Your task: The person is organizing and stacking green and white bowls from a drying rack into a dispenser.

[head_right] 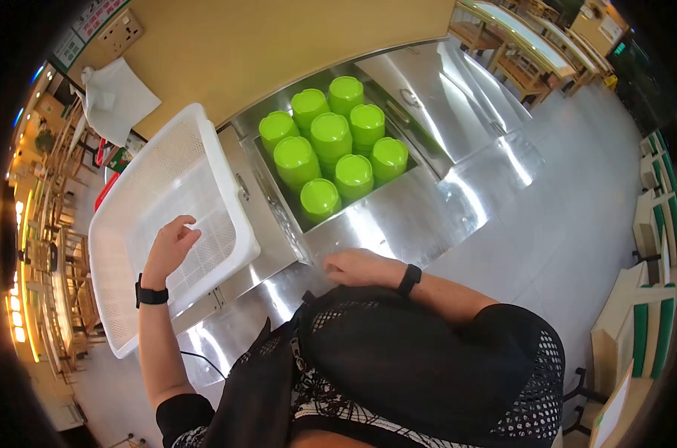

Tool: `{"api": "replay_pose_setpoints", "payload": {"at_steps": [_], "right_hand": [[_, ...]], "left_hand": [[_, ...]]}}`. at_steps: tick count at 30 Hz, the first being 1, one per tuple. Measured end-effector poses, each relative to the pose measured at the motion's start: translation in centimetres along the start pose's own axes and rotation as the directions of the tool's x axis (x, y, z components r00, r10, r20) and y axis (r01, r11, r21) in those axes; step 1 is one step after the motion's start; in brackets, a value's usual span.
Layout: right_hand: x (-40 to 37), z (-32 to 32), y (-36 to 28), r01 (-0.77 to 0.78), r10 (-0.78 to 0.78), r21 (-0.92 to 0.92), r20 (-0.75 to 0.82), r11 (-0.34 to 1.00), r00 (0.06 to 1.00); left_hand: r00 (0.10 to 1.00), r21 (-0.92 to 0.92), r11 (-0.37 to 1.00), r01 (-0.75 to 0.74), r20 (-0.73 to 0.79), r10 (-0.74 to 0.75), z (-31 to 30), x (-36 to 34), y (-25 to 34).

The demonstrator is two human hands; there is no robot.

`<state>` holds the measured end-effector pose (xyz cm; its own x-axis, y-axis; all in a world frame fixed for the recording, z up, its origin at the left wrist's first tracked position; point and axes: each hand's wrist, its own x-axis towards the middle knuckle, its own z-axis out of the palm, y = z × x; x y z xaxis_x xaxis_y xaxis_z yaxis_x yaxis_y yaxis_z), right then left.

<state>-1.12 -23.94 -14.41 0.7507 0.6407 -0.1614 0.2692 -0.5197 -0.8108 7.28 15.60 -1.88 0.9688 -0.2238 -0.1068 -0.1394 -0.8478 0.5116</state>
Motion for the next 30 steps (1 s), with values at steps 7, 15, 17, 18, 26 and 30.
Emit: {"api": "replay_pose_setpoints", "payload": {"at_steps": [7, 15, 17, 18, 26, 30], "right_hand": [[-2.7, 2.4, 5.9, -0.258, 0.211, -0.241, -0.207, 0.936, 0.955], [-4.0, 4.5, 8.7, -0.323, 0.183, -0.256, -0.45, 0.911, 0.874], [-3.7, 4.4, 8.5, -0.34, 0.188, -0.282, -0.451, 0.897, 0.872], [-3.7, 4.2, 8.2, -0.354, 0.205, -0.308, -0.426, 0.883, 0.881], [-2.9, 3.2, 8.3, -0.33, 0.215, -0.389, -0.31, 0.86, 0.926], [-2.2, 2.6, 8.5, -0.317, 0.214, -0.402, -0.282, 0.859, 0.935]], "left_hand": [[0.998, 0.045, 0.998, 0.054, 0.017, -0.054, 0.3, 0.6, -1.4], [0.996, 0.047, 0.995, 0.091, -0.024, -0.09, 0.6, 1.1, -2.6], [0.996, 0.049, 0.995, 0.085, -0.016, -0.084, 0.6, 1.2, -2.9], [0.996, 0.04, 0.996, 0.085, -0.017, -0.084, 0.6, 1.2, -2.9], [0.972, 0.272, 0.96, -0.063, -0.201, 0.121, 0.1, 0.4, -0.6], [0.88, 0.323, 0.936, -0.142, -0.393, 0.269, -1.6, -1.1, 1.0]]}}
